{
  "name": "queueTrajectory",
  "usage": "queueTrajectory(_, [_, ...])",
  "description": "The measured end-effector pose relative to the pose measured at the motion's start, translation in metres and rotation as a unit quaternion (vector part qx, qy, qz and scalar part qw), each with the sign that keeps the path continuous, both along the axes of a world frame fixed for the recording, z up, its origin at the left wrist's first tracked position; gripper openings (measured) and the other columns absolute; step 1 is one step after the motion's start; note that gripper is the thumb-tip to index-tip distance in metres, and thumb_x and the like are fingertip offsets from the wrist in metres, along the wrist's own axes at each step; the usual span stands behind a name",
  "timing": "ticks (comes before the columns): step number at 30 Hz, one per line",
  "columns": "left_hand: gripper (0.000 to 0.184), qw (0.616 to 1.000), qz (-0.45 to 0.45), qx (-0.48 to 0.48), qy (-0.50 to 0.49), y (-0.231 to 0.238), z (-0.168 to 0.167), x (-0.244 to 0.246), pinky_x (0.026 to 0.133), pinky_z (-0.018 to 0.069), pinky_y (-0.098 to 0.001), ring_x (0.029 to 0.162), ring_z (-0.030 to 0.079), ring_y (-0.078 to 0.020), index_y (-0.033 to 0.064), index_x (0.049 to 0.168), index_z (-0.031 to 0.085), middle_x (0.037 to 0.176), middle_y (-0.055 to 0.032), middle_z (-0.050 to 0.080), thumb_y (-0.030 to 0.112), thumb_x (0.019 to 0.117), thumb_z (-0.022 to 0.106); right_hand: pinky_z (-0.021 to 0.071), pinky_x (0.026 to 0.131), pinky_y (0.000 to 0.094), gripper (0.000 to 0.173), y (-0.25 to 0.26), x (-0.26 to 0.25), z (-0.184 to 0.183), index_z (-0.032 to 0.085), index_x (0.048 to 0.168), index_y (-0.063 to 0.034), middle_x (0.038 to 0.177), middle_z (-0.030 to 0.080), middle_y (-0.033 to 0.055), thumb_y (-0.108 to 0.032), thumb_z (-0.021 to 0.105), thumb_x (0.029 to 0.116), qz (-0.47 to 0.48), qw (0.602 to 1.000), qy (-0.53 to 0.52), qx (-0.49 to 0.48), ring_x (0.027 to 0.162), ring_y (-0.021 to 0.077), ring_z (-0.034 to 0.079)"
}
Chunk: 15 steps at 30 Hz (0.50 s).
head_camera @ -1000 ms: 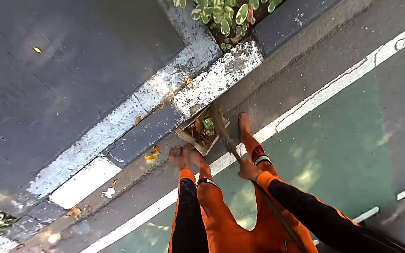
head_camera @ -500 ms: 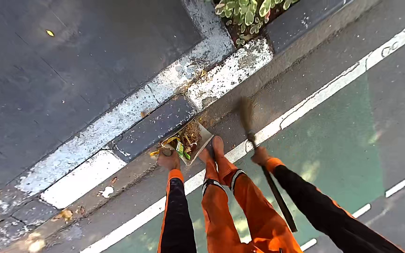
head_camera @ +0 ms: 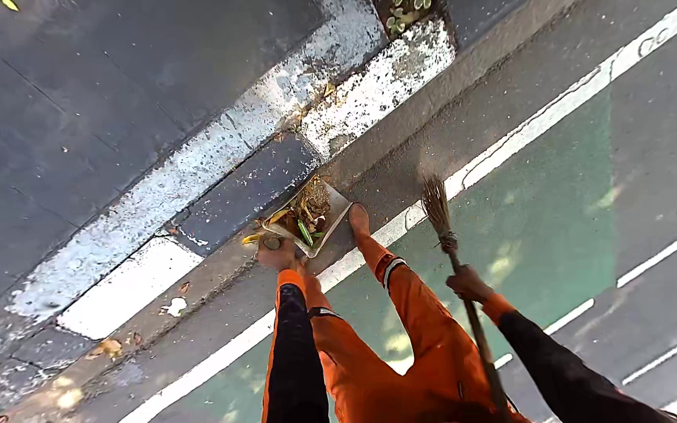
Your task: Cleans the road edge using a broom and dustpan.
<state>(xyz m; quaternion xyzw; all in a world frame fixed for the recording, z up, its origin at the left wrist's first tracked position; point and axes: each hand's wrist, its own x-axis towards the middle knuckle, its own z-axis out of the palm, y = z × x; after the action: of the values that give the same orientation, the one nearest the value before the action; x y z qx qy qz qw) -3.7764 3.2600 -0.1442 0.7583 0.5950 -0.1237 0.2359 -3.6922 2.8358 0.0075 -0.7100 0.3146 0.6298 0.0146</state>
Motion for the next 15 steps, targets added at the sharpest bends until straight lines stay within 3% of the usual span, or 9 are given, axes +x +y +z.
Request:
queueTrajectory(2, [0.035, 0.999, 0.016, 0.005, -0.032, 0.012, -0.007, -0.021, 0.089, 0.0532, -0.0543, 0.100, 0.071, -0.0355, 0.0025, 0.106, 0.073, 0.102, -0.0209, 0.074, 0.015, 0.0748, 0.080, 0.0537, 0.065, 0.0416, 0.032, 0.041, -0.019, -0.030, 0.061, 0.111, 0.0055, 0.085, 0.061, 0.0126, -0.016, 0.070, 0.0892, -0.012, 0.998, 0.046, 0.034, 0.066, 0.0209, 0.060])
queueTrajectory(4, [0.031, 0.997, 0.021, 0.000, -0.069, 0.029, -0.009, -0.036, 0.090, 0.0531, -0.0510, 0.101, 0.071, -0.0327, 0.0002, 0.106, 0.073, 0.103, -0.0203, 0.074, 0.012, 0.0773, 0.077, 0.0499, 0.053, 0.0319, 0.019, 0.061, -0.031, -0.022, 0.059, 0.100, -0.0019, 0.070, 0.056, 0.0034, -0.015, 0.070, 0.0897, -0.051, 0.994, 0.061, 0.079, 0.053, 0.0125, 0.054])
queueTrajectory(6, [0.028, 0.994, 0.009, -0.001, -0.105, 0.042, -0.007, -0.077, 0.088, 0.0548, -0.0483, 0.097, 0.072, -0.0298, 0.0001, 0.103, 0.073, 0.100, -0.0186, 0.074, 0.011, 0.0772, 0.076, 0.0416, 0.042, 0.0236, 0.007, 0.033, -0.052, 0.023, 0.056, 0.094, -0.0062, 0.057, 0.047, -0.0029, -0.009, 0.062, 0.0953, -0.165, 0.977, 0.065, 0.116, 0.042, 0.0064, 0.044])
queueTrajectory(8, [0.025, 0.987, -0.001, 0.012, -0.162, 0.055, -0.009, -0.103, 0.085, 0.0566, -0.0435, 0.090, 0.073, -0.0259, -0.0022, 0.099, 0.073, 0.095, -0.0174, 0.075, 0.010, 0.0782, 0.076, 0.0369, 0.036, 0.0176, 0.011, 0.002, -0.061, 0.065, 0.053, 0.090, -0.0080, 0.050, 0.042, -0.0059, -0.004, 0.054, 0.0999, -0.297, 0.946, 0.056, 0.114, 0.037, 0.0023, 0.040])
queueTrajectory(10, [0.023, 0.982, -0.003, 0.024, -0.186, 0.066, -0.003, -0.126, 0.082, 0.0570, -0.0384, 0.086, 0.073, -0.0216, -0.0031, 0.096, 0.073, 0.091, -0.0157, 0.075, 0.010, 0.0777, 0.076, 0.0365, 0.034, 0.0187, 0.014, -0.011, -0.075, 0.084, 0.052, 0.087, -0.0075, 0.048, 0.040, -0.0047, -0.001, 0.054, 0.0995, -0.312, 0.949, 0.028, 0.038, 0.035, 0.0038, 0.039])
queueTrajectory(12, [0.025, 0.985, -0.015, 0.040, -0.169, 0.073, 0.004, -0.140, 0.083, 0.0562, -0.0431, 0.087, 0.073, -0.0258, -0.0027, 0.097, 0.073, 0.092, -0.0172, 0.075, 0.012, 0.0764, 0.075, 0.0385, 0.037, 0.0204, 0.011, 0.002, -0.093, 0.061, 0.053, 0.088, -0.0069, 0.051, 0.041, -0.0045, -0.003, 0.057, 0.0977, -0.257, 0.966, -0.006, -0.024, 0.038, 0.0047, 0.040])
queueTrajectory(15, [0.028, 0.992, -0.001, 0.047, -0.114, 0.075, 0.012, -0.147, 0.086, 0.0539, -0.0513, 0.092, 0.072, -0.0336, -0.0017, 0.100, 0.074, 0.095, -0.0200, 0.075, 0.014, 0.0765, 0.076, 0.0435, 0.044, 0.0235, 0.007, 0.055, -0.107, -0.010, 0.057, 0.089, -0.0052, 0.059, 0.048, -0.0032, -0.005, 0.059, 0.0955, -0.217, 0.976, -0.014, 0.007, 0.044, 0.0066, 0.046])
